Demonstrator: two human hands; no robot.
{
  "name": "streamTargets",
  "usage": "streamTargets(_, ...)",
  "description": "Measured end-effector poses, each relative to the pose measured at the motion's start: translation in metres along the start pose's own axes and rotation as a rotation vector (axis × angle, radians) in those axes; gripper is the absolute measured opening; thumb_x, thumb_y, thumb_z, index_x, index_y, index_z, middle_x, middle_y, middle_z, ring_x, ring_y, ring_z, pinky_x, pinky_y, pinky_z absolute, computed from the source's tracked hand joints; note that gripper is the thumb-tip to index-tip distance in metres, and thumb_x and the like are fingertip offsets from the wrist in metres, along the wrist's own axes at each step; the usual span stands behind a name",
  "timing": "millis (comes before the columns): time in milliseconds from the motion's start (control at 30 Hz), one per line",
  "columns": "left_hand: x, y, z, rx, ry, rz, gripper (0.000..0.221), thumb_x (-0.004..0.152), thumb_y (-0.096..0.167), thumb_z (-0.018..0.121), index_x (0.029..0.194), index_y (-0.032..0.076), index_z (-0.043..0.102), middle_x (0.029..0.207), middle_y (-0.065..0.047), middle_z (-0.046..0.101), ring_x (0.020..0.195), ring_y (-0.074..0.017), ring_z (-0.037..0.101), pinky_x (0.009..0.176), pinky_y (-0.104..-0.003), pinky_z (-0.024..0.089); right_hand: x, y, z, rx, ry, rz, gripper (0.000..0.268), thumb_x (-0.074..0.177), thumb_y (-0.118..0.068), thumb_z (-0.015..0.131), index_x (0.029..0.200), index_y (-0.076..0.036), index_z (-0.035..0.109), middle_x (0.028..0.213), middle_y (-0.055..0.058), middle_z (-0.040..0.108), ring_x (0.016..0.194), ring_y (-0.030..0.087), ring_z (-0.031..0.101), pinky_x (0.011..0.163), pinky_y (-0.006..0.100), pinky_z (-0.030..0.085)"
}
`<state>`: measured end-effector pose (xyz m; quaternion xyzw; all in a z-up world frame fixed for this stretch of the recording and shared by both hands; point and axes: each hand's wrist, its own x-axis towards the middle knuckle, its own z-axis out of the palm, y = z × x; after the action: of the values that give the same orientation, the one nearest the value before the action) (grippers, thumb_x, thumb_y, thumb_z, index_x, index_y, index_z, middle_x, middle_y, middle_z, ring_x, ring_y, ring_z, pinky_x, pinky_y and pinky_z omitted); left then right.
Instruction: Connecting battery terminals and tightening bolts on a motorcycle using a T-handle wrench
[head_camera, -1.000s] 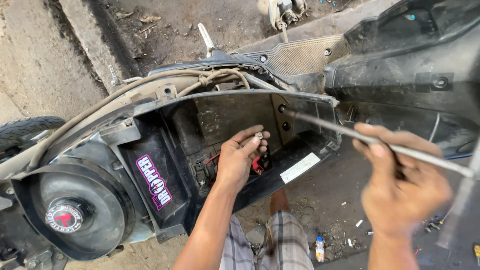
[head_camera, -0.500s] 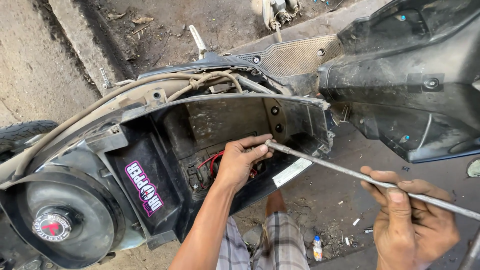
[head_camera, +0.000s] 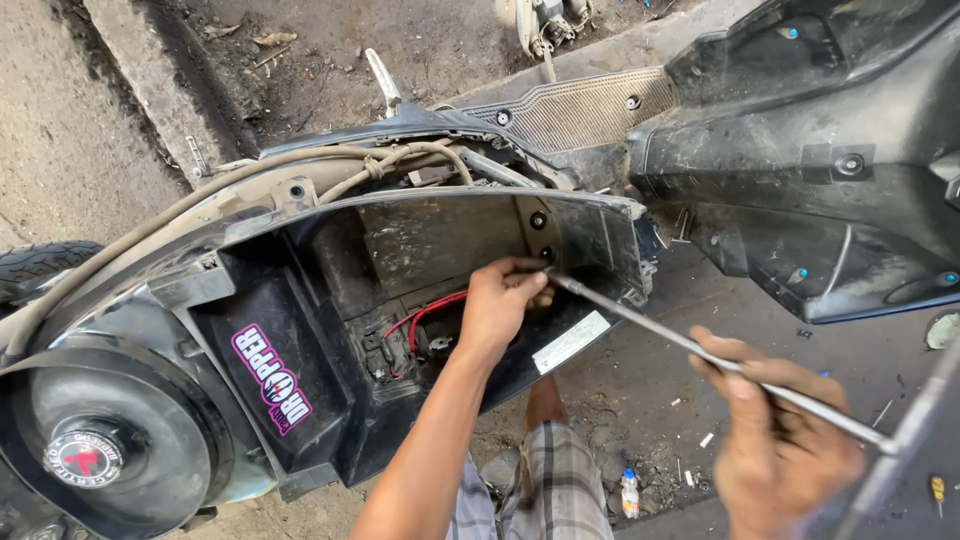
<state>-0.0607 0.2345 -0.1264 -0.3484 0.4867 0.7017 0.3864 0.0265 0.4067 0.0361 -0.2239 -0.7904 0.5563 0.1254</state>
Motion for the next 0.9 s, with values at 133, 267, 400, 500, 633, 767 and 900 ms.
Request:
streamTargets(133,0.049,-0.027,-0.001,0.588,0.097,0.202,0.026,0.088,0.007,0.061,0.106,-0.003,0.076,0.102,-0.018,0.077,0.092,-0.0339,0.067,0.086,-0.037,0.055,0.009,0.008,0.027,-0.06,-0.095,-0.108,0.008,0.106,0.01,0.051,0.112,0.011,0.046,0.112,0.036,0.065,0.11,0.044,0.073,0.092,0.041,0.067)
streamTargets(267,0.054,-0.019,0.007,0.995,0.119,0.154,0.025,0.079,0.013,0.049,0.087,-0.005,0.065,0.096,-0.031,0.07,0.098,-0.0575,0.06,0.091,-0.06,0.05,0.015,0.027,0.04,-0.053,-0.173,-0.106,0.011,0.107,0.002,0.051,0.115,0.008,0.048,0.116,0.033,0.066,0.113,0.039,0.071,0.096,0.038,0.066)
streamTargets(400,0.035,-0.006,0.009,1.157,0.056,0.159,0.034,0.081,0.015,0.046,0.102,-0.006,0.061,0.11,-0.035,0.061,0.106,-0.0548,0.055,0.096,-0.056,0.046,0.026,0.02,0.048,-0.127,-0.221,-0.08,0.009,0.107,0.003,0.052,0.115,0.005,0.051,0.116,0.028,0.068,0.112,0.032,0.071,0.097,0.034,0.063)
streamTargets(500,0.014,0.01,0.003,0.879,0.14,0.046,0.031,0.087,0.006,0.041,0.091,-0.006,0.069,0.106,-0.034,0.07,0.098,-0.0561,0.065,0.095,-0.058,0.048,0.032,0.017,0.051,-0.25,-0.207,-0.152,0.006,0.106,-0.002,0.059,0.111,0.002,0.059,0.114,0.02,0.074,0.103,0.026,0.076,0.09,0.03,0.064)
streamTargets(633,-0.015,0.016,-0.016,0.042,0.033,0.037,0.045,0.096,0.014,0.047,0.126,-0.015,0.064,0.102,-0.025,0.075,0.089,-0.0324,0.075,0.084,-0.044,0.062,0.042,0.02,0.051,-0.356,-0.22,-0.276,0.007,0.097,0.004,0.071,0.101,0.004,0.066,0.103,0.021,0.077,0.1,0.034,0.075,0.086,0.042,0.063)
streamTargets(767,-0.042,0.026,-0.029,-0.396,-0.182,-0.065,0.05,0.093,0.017,0.045,0.128,-0.013,0.065,0.11,-0.03,0.073,0.098,-0.0367,0.074,0.093,-0.047,0.061,0.046,0.02,0.051,-0.369,-0.253,-0.409,0.015,0.085,0.0,0.086,0.094,-0.004,0.075,0.091,0.012,0.079,0.083,0.028,0.078,0.074,0.035,0.065)
streamTargets(900,-0.059,0.02,-0.024,0.258,-0.188,0.263,0.044,0.094,0.02,0.048,0.114,-0.007,0.076,0.094,-0.022,0.076,0.081,-0.0219,0.072,0.08,-0.035,0.062,0.042,0.013,0.053,-0.282,-0.281,-0.375,0.015,0.086,0.002,0.084,0.095,0.001,0.072,0.094,0.018,0.078,0.083,0.03,0.078,0.069,0.038,0.066)
